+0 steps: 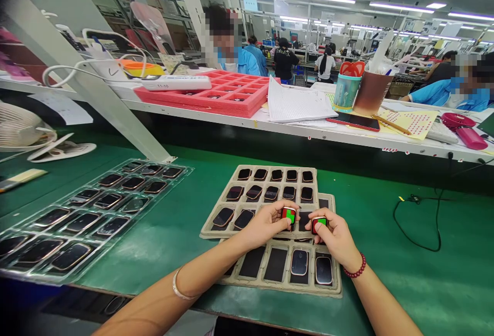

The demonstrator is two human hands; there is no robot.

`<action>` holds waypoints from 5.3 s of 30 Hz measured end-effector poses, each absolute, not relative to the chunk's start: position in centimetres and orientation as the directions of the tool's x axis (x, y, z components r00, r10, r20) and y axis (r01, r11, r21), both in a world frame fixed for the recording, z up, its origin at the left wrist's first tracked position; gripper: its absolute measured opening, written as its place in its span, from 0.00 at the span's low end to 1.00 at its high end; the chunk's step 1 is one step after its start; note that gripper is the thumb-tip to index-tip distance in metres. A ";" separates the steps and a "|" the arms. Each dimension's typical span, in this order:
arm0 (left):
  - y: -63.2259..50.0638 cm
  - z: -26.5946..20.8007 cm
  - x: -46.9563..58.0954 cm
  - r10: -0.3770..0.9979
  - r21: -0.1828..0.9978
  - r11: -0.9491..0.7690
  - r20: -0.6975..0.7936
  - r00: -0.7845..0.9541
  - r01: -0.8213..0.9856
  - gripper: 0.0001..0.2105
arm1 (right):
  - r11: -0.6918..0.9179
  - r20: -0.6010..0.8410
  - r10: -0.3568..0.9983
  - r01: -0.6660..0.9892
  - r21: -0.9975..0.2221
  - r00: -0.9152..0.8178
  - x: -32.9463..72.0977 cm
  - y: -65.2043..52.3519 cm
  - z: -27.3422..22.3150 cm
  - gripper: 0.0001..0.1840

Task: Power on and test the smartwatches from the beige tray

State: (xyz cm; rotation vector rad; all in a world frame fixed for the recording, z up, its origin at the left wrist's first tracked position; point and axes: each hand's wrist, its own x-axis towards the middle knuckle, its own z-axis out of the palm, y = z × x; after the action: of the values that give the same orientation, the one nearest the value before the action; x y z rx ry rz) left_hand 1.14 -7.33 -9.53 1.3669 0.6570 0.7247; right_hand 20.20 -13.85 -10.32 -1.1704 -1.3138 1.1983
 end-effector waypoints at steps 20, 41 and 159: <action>-7.4 -9.0 0.9 0.787 0.994 0.079 -0.016 0.617 -0.074 0.12 | 0.048 0.049 0.995 -0.012 -0.999 -0.083 20.4 -13.8 -10.5 0.15; -7.3 -9.3 1.1 0.783 0.993 0.086 -0.016 0.622 -0.083 0.22 | 0.102 0.101 0.989 0.004 -0.995 -0.105 20.5 -13.5 -11.5 0.18; -7.1 -9.9 1.1 0.783 1.000 0.006 0.014 0.622 -0.030 0.20 | 0.099 0.090 0.982 0.048 -0.994 -0.166 20.2 -13.9 -10.9 0.23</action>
State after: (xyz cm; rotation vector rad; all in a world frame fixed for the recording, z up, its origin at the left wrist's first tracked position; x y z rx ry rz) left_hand 1.14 -7.10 -9.88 1.4353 0.6801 0.7199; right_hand 20.18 -13.89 -10.86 -1.0970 -1.4145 1.2296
